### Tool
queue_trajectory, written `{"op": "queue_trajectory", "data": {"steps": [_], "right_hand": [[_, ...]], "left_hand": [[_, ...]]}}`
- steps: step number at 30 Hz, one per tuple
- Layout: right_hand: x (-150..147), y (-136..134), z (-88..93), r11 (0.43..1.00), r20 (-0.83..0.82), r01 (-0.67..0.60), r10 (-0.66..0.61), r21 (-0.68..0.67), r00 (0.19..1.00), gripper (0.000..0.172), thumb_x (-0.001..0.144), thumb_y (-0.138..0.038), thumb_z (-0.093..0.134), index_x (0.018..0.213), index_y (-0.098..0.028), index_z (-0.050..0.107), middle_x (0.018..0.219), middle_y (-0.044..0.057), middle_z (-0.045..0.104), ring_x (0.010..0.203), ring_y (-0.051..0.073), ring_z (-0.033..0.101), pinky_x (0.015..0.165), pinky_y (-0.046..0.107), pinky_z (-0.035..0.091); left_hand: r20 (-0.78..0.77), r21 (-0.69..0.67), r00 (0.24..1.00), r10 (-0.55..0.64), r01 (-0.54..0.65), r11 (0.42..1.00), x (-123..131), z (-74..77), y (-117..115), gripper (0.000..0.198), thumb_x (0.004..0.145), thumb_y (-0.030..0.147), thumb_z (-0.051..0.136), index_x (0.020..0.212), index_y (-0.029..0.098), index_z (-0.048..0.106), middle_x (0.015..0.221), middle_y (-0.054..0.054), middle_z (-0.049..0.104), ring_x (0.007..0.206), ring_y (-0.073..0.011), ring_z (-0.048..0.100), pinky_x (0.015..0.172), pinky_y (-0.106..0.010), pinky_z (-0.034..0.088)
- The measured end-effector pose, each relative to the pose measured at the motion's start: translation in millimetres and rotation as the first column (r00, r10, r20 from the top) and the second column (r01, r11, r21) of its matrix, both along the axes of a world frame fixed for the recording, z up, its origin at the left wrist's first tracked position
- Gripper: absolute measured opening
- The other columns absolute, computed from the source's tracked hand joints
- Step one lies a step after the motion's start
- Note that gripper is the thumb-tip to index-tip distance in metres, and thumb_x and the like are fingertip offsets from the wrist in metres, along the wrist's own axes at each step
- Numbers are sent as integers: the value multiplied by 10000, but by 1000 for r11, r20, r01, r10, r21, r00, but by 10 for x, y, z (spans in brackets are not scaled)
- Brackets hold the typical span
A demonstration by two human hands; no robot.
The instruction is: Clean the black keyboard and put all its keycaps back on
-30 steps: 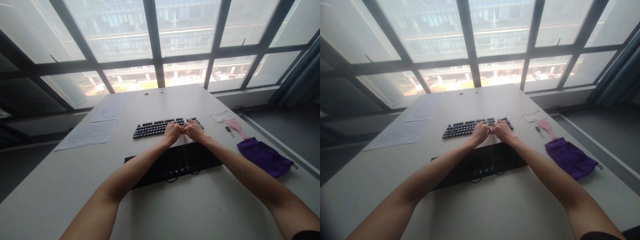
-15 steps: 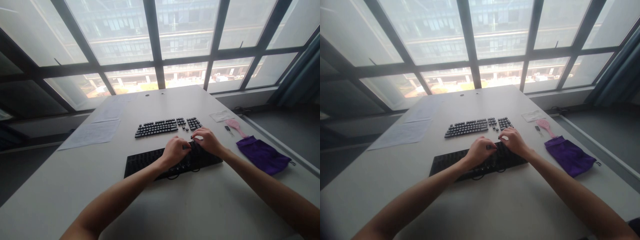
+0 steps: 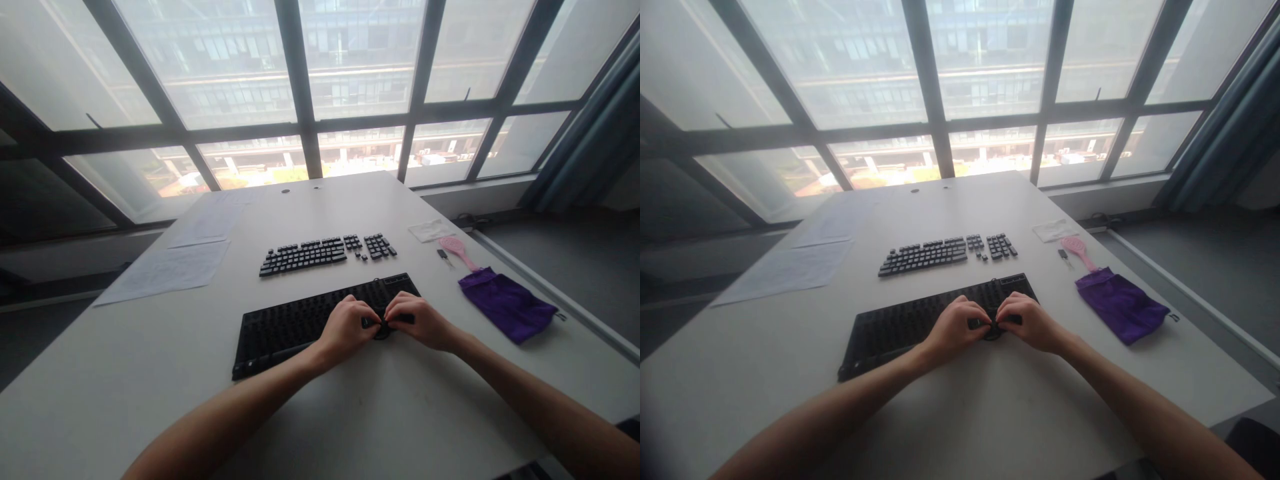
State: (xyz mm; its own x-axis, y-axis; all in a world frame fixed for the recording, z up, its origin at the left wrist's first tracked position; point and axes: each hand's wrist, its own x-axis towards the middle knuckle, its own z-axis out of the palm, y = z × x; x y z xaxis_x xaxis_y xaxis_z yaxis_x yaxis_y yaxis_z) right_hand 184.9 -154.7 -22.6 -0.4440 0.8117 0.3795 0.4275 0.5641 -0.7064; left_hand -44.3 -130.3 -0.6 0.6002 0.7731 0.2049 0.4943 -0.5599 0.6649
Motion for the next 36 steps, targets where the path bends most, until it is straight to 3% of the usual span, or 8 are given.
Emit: {"op": "queue_trajectory", "data": {"steps": [8,16,36], "right_hand": [[8,-19,50,990,64,-22,13,138,998,80,936,-184,675,884,-218,725,927,58,738,892,218,623,853,403,503],[-1,-19,15,969,186,-53,7,241,982,153,982,-218,619,863,-217,715,932,61,735,878,202,625,800,372,461],[31,19,-15,982,252,-73,26,177,967,227,994,-251,595,809,-223,723,956,50,739,853,193,646,776,357,438]], "left_hand": [[13,61,1000,-9,8,998,7,-41,-29,109,788,168,766,856,240,810,896,10,783,834,-184,585,792,-311,471],[-52,232,999,9,3,973,46,-79,-118,86,828,175,732,821,238,790,901,-19,771,872,-211,575,815,-352,482],[-221,405,975,-26,116,907,27,-144,-175,233,983,259,589,814,226,745,982,-45,732,924,-206,537,801,-356,413]]}}
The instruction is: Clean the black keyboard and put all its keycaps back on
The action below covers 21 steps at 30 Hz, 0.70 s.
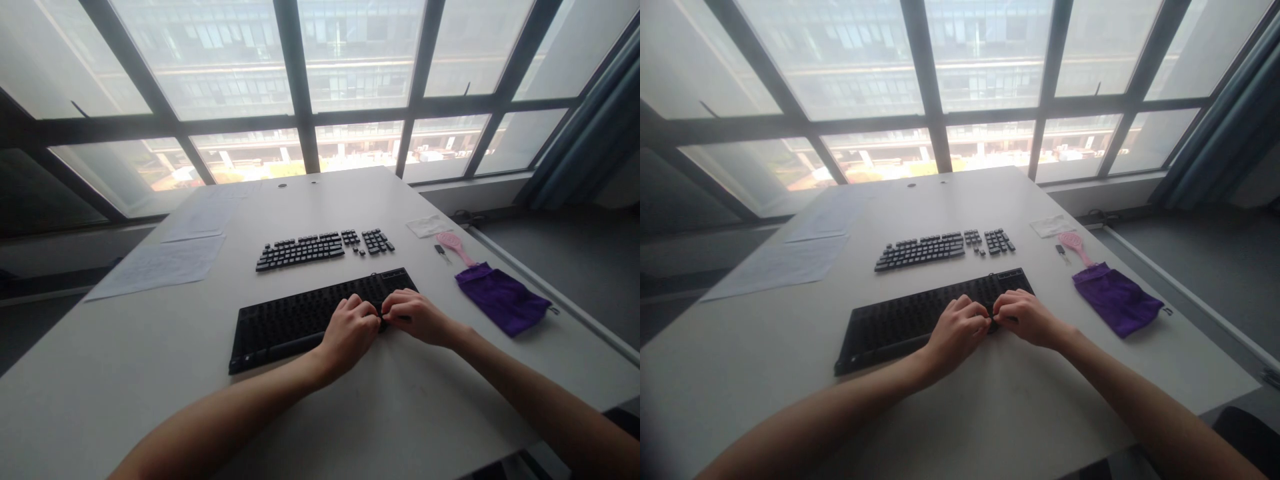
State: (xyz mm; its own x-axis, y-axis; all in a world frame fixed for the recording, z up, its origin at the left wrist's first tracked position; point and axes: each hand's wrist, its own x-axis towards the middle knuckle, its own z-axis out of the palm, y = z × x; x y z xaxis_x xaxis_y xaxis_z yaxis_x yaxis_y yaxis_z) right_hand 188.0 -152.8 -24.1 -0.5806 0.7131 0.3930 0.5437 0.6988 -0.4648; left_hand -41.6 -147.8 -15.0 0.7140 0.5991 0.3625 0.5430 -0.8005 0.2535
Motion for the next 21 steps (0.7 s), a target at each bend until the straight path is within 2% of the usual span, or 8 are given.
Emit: {"op": "queue_trajectory", "data": {"steps": [7,15,21], "right_hand": [[1,3,12,998,-54,7,-10,-60,999,201,973,-252,627,799,-221,723,950,49,718,840,186,632,782,336,487],[8,-26,80,998,-4,35,-35,-61,999,164,945,-233,660,789,-231,709,971,49,684,878,199,592,765,339,507],[13,-36,72,997,37,60,-59,-45,998,160,935,-231,674,781,-236,715,972,46,680,870,200,590,751,341,507]], "left_hand": [[85,-149,994,73,-60,987,41,23,24,179,929,245,655,794,224,771,935,-40,746,903,-207,562,822,-362,455],[15,-66,1000,25,-24,998,16,-6,-37,215,973,245,574,857,205,751,990,-60,730,963,-222,562,836,-391,441],[16,-68,999,48,-46,997,37,11,-60,198,962,237,576,851,195,735,978,-59,726,963,-225,561,841,-383,448]]}}
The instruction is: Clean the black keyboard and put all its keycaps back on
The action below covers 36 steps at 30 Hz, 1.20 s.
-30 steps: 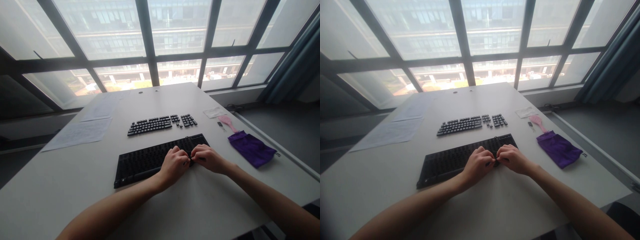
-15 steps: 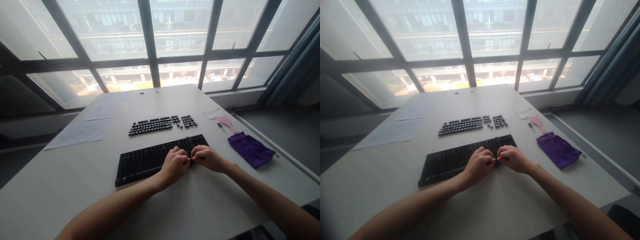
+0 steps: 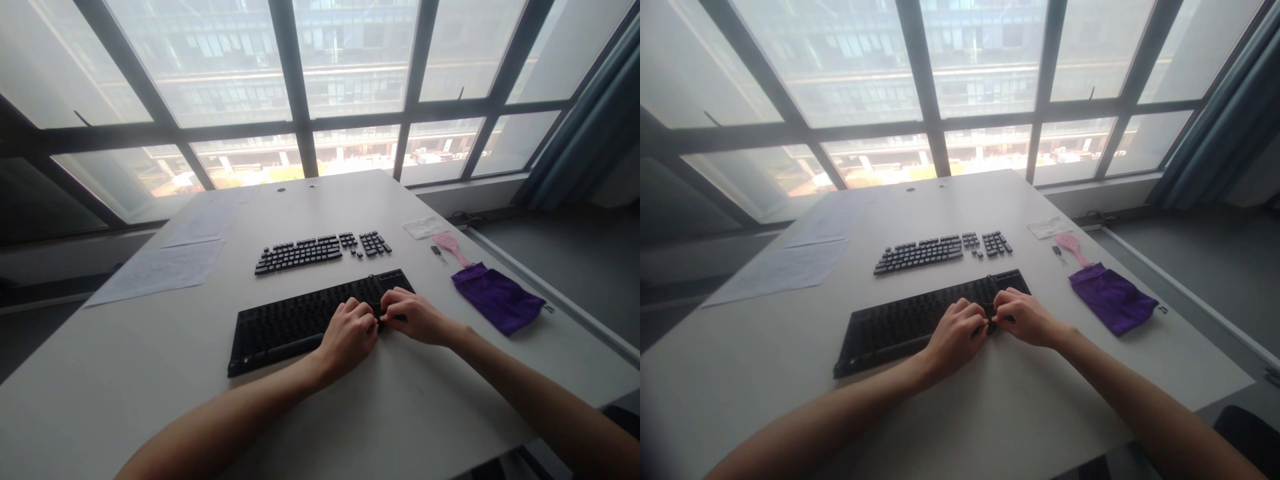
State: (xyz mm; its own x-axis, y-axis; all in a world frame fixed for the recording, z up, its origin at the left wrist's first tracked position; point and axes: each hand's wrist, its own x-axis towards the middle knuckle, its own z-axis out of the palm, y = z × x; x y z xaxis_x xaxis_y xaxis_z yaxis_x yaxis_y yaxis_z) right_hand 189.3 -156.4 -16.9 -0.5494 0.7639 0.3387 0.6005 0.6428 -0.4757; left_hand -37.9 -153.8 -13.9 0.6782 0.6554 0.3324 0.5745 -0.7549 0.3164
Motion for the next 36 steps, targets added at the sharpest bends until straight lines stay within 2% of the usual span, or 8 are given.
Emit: {"op": "queue_trajectory", "data": {"steps": [6,10,16,20,24,30,34,36], "right_hand": [[39,-7,21,999,-153,-40,41,10,987,119,949,-222,644,876,-235,737,948,56,700,883,205,607,789,354,520],[74,178,58,986,-260,151,-129,69,957,111,952,-203,620,945,-222,729,918,68,717,901,227,630,832,386,518],[-46,893,183,944,-70,288,-280,163,957,112,887,-138,692,949,-220,737,982,57,745,987,246,615,894,381,489],[-224,1362,253,938,161,301,-329,173,931,105,876,-130,723,937,-207,761,966,69,750,997,249,597,882,354,459],[-301,1623,223,950,322,269,-308,160,895,92,864,-127,741,915,-192,781,963,96,750,1024,270,595,872,362,428],[-323,1747,139,963,343,220,-260,153,903,111,875,-108,701,842,-186,774,907,102,754,1016,271,610,884,368,400],[-279,1647,153,958,295,232,-274,169,915,135,894,-111,668,840,-186,767,914,94,751,986,256,619,890,369,408],[-203,1486,166,956,159,245,-270,159,950,116,889,-124,676,844,-192,759,905,77,747,956,244,626,879,363,431]], "left_hand": [[100,-103,995,9,1,995,-65,146,147,147,941,250,620,908,218,759,974,-37,753,915,-203,604,882,-352,471],[135,-79,979,153,-144,987,-159,294,615,172,919,240,640,1029,208,768,1020,-48,768,969,-226,637,942,-369,477],[-6,-92,946,325,-324,942,-41,320,1537,190,895,244,669,1026,225,805,1059,-48,780,1096,-253,635,1018,-361,470],[-46,-108,934,353,-356,928,151,288,1833,190,903,235,659,1008,234,818,1027,-59,785,1112,-252,632,981,-331,493],[-85,-109,932,353,-361,926,275,221,1950,176,874,206,682,967,233,828,930,-86,780,1110,-260,621,934,-321,511],[-106,-121,925,365,-376,919,346,180,2017,166,857,208,681,920,230,833,879,-101,757,1058,-263,635,928,-334,513],[-81,-122,927,367,-375,919,297,284,1869,164,862,202,679,921,222,831,893,-98,767,1079,-272,625,915,-337,508],[-62,-124,932,358,-363,923,230,341,1685,140,861,240,703,921,233,830,898,-81,774,1075,-271,622,904,-337,506]]}}
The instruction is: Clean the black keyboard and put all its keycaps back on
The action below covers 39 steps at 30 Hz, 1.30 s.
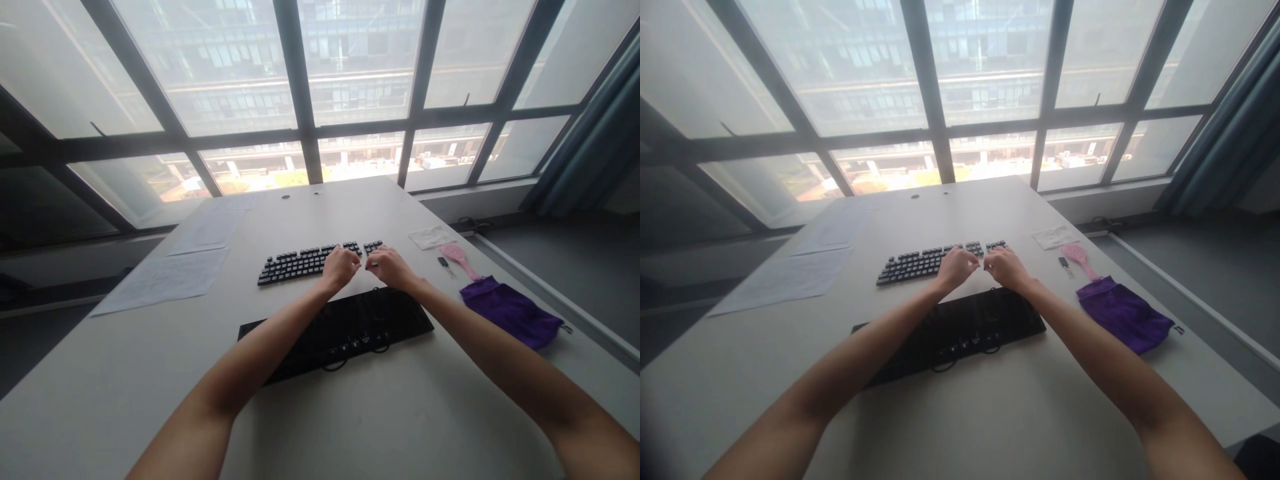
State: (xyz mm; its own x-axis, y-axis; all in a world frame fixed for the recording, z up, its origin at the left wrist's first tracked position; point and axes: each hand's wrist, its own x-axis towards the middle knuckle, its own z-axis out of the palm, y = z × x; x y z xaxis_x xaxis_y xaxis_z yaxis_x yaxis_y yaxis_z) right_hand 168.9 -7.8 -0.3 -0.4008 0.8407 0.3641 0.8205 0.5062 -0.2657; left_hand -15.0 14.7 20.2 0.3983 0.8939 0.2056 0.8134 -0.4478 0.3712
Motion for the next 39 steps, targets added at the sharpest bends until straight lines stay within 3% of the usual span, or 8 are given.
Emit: {"op": "queue_trajectory", "data": {"steps": [5,8,11,14,21,27,32,39], "right_hand": [[267,-668,-1,992,-434,-116,83,-50,897,87,860,-147,690,849,-223,729,893,36,738,890,221,652,851,364,495],[377,-1060,-45,968,-521,-197,90,-155,849,71,856,-164,696,867,-226,728,920,44,737,907,228,661,852,378,516],[420,-1314,-116,942,-546,-257,101,-217,832,53,862,-185,704,878,-226,734,946,52,737,920,227,666,859,382,528],[416,-1424,-176,931,-543,-276,108,-239,833,45,871,-196,702,875,-222,739,944,57,737,918,224,666,859,385,532],[383,-1448,-202,934,-544,-264,95,-241,834,65,868,-176,698,877,-221,745,936,54,741,919,224,668,868,389,535],[383,-1449,-215,930,-548,-268,91,-252,831,67,875,-183,701,894,-223,753,954,55,750,929,222,673,868,384,545],[344,-1472,-201,948,-491,-275,166,-158,855,76,908,-180,678,884,-222,736,949,55,745,914,215,659,851,377,542],[303,-1511,-206,964,-232,-264,258,4,938,147,978,-203,616,872,-227,715,958,49,748,876,204,622,816,375,479]], "left_hand": [[154,-69,979,-136,148,987,-159,28,-684,120,837,332,740,880,272,834,804,-28,773,907,-235,641,855,-331,498],[243,-166,956,-163,206,964,-166,-43,-1027,100,823,304,751,862,264,834,806,-10,779,837,-208,654,882,-329,490],[286,-207,943,-171,235,950,-130,-140,-1201,82,819,300,765,850,265,831,852,1,787,842,-195,667,975,-340,457],[291,-176,939,-181,239,955,-101,-214,-1249,77,825,301,764,853,270,829,905,8,788,896,-198,660,967,-326,452],[241,-96,947,-213,241,966,-111,-228,-1292,93,855,289,739,864,278,831,918,7,789,883,-204,609,768,-294,455],[245,-66,941,-233,256,964,-117,-284,-1305,98,868,300,732,867,289,830,920,15,786,867,-192,590,739,-286,444],[238,11,936,-260,265,964,-112,-323,-1323,81,862,276,749,851,281,828,914,10,788,849,-188,580,742,-294,461],[139,144,924,-355,336,931,-116,-347,-1350,145,926,290,689,868,271,821,944,8,785,841,-192,559,754,-322,474]]}}
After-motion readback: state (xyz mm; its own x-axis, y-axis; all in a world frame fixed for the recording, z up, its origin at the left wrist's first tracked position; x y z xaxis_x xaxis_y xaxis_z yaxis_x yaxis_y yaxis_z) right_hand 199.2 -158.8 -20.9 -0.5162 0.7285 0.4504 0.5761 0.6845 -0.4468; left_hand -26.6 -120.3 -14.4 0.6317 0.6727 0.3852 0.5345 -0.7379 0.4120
